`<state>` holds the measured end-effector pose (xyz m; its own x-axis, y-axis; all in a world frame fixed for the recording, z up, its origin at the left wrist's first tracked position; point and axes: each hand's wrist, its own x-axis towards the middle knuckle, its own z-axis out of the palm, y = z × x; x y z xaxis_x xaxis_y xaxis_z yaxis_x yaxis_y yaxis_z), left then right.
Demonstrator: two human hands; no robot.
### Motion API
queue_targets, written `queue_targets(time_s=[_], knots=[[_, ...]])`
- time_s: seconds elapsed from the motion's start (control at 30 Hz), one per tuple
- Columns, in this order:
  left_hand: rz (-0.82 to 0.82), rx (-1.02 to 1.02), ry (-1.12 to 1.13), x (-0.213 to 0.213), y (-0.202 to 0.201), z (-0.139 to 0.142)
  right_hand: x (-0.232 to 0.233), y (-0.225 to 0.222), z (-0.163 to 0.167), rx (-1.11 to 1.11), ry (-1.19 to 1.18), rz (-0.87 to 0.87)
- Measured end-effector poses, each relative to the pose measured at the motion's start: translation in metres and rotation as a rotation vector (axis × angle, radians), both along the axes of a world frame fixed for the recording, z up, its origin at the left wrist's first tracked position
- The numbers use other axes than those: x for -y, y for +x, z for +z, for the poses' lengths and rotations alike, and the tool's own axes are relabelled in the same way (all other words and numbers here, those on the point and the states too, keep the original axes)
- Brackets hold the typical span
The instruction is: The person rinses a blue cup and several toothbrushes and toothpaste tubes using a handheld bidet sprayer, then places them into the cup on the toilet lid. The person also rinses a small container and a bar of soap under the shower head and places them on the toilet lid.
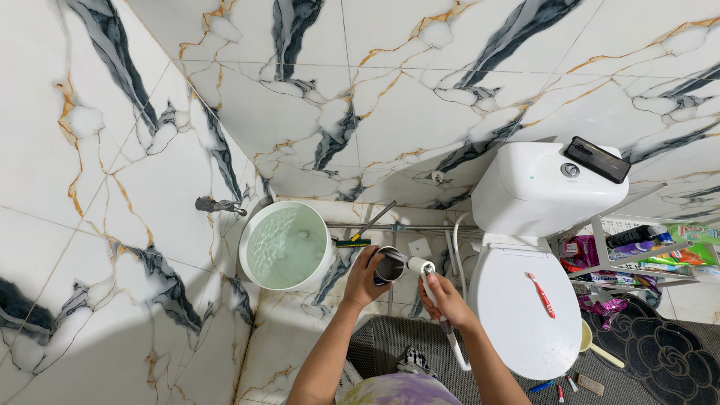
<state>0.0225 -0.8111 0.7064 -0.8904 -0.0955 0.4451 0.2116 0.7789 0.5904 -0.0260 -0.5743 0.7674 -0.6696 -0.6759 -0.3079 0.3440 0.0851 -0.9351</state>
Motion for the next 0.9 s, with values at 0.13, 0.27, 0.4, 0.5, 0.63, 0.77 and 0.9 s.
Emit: queue_targets(time_s=[0.13, 0.27, 0.4, 0.5, 0.63, 0.77, 0.9], knots=[[0.008, 0.071, 0.023, -0.004, -0.002, -0.008, 0.010, 0.002, 0.003, 0.029, 0.004, 0.041], [0.050, 0.144, 0.027, -0.006, -0.005, -0.009, 0.006, 0.009, 0.000, 0.050, -0.041, 0.105], [0.064, 0.301, 0.042, -0.003, -0.007, -0.004, -0.005, 0.009, 0.001, 0.046, -0.013, 0.075], [0.088, 0.379, 0.069, -0.004, -0.010, 0.000, -0.008, 0.003, 0.003, 0.007, -0.001, 0.043], [0.074, 0.260, 0.264, -0.011, -0.019, -0.001, -0.003, 0.001, 0.004, 0.059, -0.003, 0.059], [0.211, 0.199, 0.274, -0.019, -0.030, -0.003, -0.002, 0.005, 0.001, 0.041, -0.062, 0.107], [0.287, 0.359, 0.662, -0.020, -0.037, -0.001, -0.008, 0.002, 0.000, 0.044, -0.022, 0.036]])
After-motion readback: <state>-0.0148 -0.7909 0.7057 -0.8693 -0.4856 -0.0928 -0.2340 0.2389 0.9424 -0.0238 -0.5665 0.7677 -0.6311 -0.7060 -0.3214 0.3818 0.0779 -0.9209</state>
